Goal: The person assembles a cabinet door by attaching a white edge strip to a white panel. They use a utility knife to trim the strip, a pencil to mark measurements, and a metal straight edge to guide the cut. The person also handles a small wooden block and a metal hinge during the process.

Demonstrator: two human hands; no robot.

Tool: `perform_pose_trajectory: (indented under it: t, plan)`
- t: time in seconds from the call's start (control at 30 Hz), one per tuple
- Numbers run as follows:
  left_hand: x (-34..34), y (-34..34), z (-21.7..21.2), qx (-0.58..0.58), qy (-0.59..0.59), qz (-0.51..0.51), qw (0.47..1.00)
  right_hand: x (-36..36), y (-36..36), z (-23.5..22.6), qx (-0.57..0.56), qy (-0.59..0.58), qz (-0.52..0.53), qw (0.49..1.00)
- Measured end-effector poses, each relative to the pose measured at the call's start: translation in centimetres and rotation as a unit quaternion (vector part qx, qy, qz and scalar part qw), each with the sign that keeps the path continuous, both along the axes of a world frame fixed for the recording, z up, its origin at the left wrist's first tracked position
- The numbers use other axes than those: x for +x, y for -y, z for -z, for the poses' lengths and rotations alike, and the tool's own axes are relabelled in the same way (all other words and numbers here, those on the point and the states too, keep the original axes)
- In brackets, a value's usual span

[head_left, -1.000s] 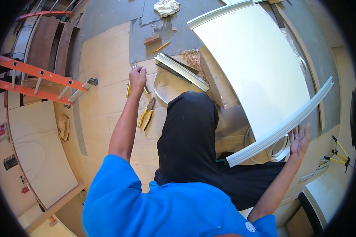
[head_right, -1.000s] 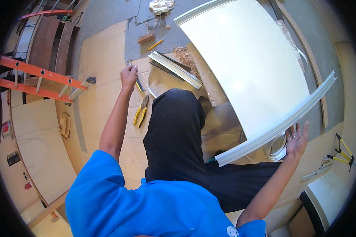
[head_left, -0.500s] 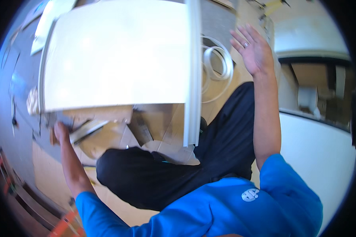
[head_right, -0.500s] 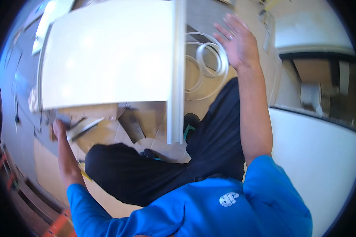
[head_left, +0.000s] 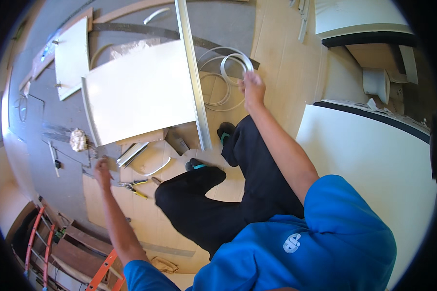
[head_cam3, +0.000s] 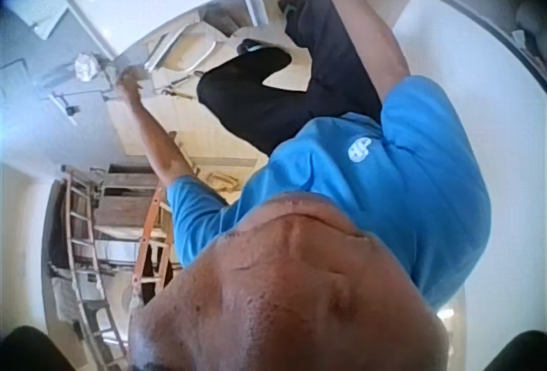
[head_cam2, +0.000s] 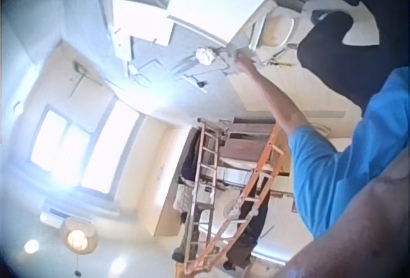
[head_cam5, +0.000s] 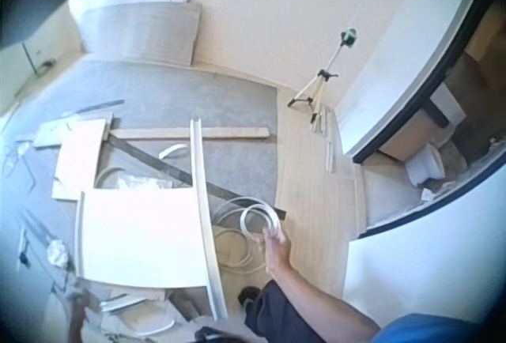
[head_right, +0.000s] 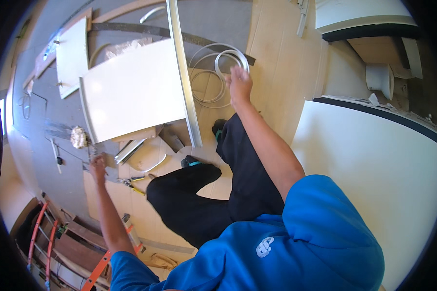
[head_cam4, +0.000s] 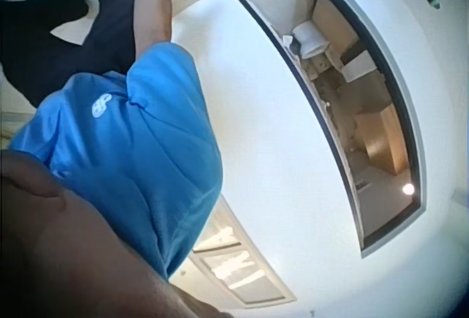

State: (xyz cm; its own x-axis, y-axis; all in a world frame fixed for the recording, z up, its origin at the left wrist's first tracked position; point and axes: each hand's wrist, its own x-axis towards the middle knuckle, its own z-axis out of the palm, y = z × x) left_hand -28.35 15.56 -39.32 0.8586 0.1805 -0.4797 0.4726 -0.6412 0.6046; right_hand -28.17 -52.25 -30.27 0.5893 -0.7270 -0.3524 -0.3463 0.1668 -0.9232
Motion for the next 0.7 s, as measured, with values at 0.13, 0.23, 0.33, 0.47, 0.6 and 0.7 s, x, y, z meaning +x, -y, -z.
perform_pose_trajectory:
  t: [0.13, 0.23, 0.33, 0.47, 0.6, 0.7]
  plan:
    - [-10.2, 5.1, -9.6, -0.288, -0.044, -0.163, 0.942, -9.6, 0.4, -13.6, -0.196, -0.132, -0.25, 0.939]
    - [-16.2, 12.9, -19.7, -0.27, -0.202, -0.15, 0.929, -18.7, 5.0, -24.2, -0.229, -0.22, -0.42, 0.85]
    - [-21.5, 18.3, -28.6, -0.214, -0.203, -0.046, 0.954, -26.0, 9.9, -32.7, -0.22, -0.346, -0.485, 0.772]
    - [-23.8, 21.8, -34.1, -0.081, -0.083, 0.079, 0.99, -34.0, 17.0, -37.0, -0.146, -0.444, -0.372, 0.802]
    - [-20.7, 23.7, -36.5, -0.14, -0.098, -0.069, 0.983, -34.3, 21.8, -39.1, -0.023, -0.494, -0.251, 0.832]
    - [-18.1, 22.7, -36.3, -0.191, -0.173, -0.183, 0.949, -32.5, 26.2, -36.8, 0.028, -0.491, -0.315, 0.812]
